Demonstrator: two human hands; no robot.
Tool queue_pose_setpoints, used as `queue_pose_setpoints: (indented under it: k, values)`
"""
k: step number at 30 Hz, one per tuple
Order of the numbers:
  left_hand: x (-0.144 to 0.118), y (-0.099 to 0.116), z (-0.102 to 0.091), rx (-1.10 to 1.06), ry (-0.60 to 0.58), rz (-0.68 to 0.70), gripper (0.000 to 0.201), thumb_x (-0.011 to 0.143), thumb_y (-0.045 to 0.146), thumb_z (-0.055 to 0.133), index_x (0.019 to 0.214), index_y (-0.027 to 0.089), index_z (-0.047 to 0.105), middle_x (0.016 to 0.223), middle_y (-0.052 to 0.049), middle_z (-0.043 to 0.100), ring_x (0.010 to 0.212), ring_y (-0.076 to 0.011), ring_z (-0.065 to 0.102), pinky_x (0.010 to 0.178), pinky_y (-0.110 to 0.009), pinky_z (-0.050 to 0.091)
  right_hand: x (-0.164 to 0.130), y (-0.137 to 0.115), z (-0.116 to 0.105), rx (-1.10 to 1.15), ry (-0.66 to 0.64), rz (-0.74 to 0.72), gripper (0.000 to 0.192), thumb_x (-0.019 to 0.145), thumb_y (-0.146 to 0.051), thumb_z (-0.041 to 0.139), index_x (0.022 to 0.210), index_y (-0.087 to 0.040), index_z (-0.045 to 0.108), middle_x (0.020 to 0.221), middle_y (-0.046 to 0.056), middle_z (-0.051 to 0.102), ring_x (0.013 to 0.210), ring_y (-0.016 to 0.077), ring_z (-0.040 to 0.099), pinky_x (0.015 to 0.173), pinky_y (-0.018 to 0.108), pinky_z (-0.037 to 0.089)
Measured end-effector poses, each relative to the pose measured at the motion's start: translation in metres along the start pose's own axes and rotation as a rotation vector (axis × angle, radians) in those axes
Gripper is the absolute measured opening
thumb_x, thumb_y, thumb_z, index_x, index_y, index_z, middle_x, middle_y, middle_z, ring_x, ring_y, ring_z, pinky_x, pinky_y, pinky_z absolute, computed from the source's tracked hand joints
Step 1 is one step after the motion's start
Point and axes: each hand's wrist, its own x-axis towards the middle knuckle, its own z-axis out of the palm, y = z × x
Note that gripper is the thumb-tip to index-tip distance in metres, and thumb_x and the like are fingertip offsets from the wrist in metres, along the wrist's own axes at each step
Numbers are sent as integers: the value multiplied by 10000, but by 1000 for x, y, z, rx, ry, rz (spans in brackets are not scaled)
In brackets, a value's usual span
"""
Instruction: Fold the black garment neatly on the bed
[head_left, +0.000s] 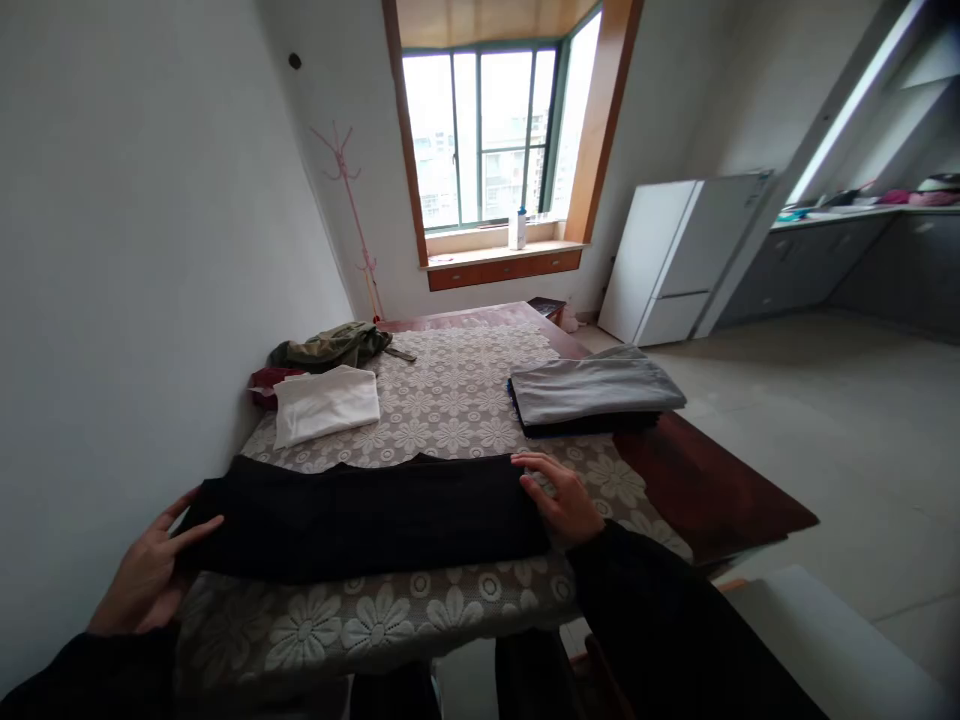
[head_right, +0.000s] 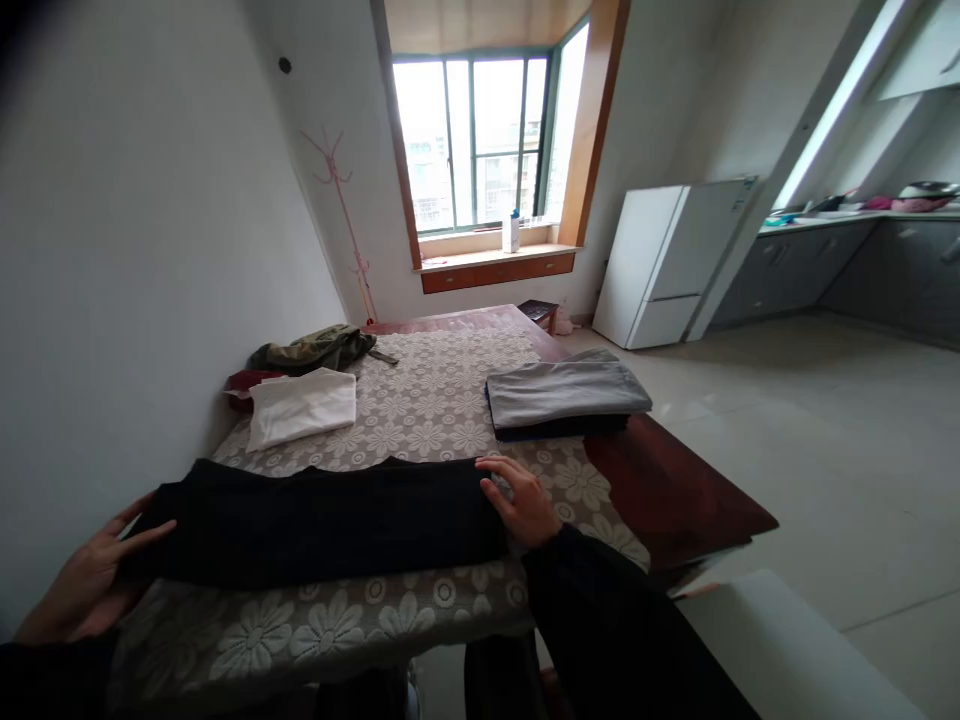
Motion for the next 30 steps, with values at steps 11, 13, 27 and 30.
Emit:
queue_pose_setpoints:
  k: [11, 13, 27, 30]
  values:
    - [-127, 39, 139, 51, -751, 599, 680, 795, 323, 794, 1416, 315, 518, 1574, -63, 505, 1386, -340, 543, 1167, -539, 449, -1, -8, -1, 1011, -653, 468, 870, 836, -756, 647, 1535, -309, 387, 1516, 175, 521, 1250, 350, 630, 1054, 560, 453]
    - [-136, 35, 158, -32, -1083, 452, 651, 820, 346, 791, 1414, 317, 527, 1614, -76, 452, 1401, -354, 524, 1123, -526, 497, -1, -6, 0, 1046, -649, 538, 985, 798, -798, 653, 1588, -344, 278, 1529, 170, 505, 1258, 337, 625, 1064, 551, 443]
    - [15, -35, 175, 348, -815, 690, 383, 861, 472, 680, 1136, 209, 717, 1230, -101, 748, 1227, -308, 650, 1156, -522, 421, -4, 4, -5, 866, -677, 511, 727, 771, -594, 813, 1347, -171, 679, 1564, 177, 468, 1425, 378, 464, 1128, 494, 429]
    - [23, -55, 180, 331, -789, 687, 373, 895, 467, 629, 1147, 204, 710, 1236, -101, 745, 1238, -299, 645, 1154, -499, 422, -1, 0, -6, 843, -525, 526, 741, 769, -623, 795, 1358, -191, 672, 1406, 170, 628, 1305, 358, 593, 1096, 505, 457]
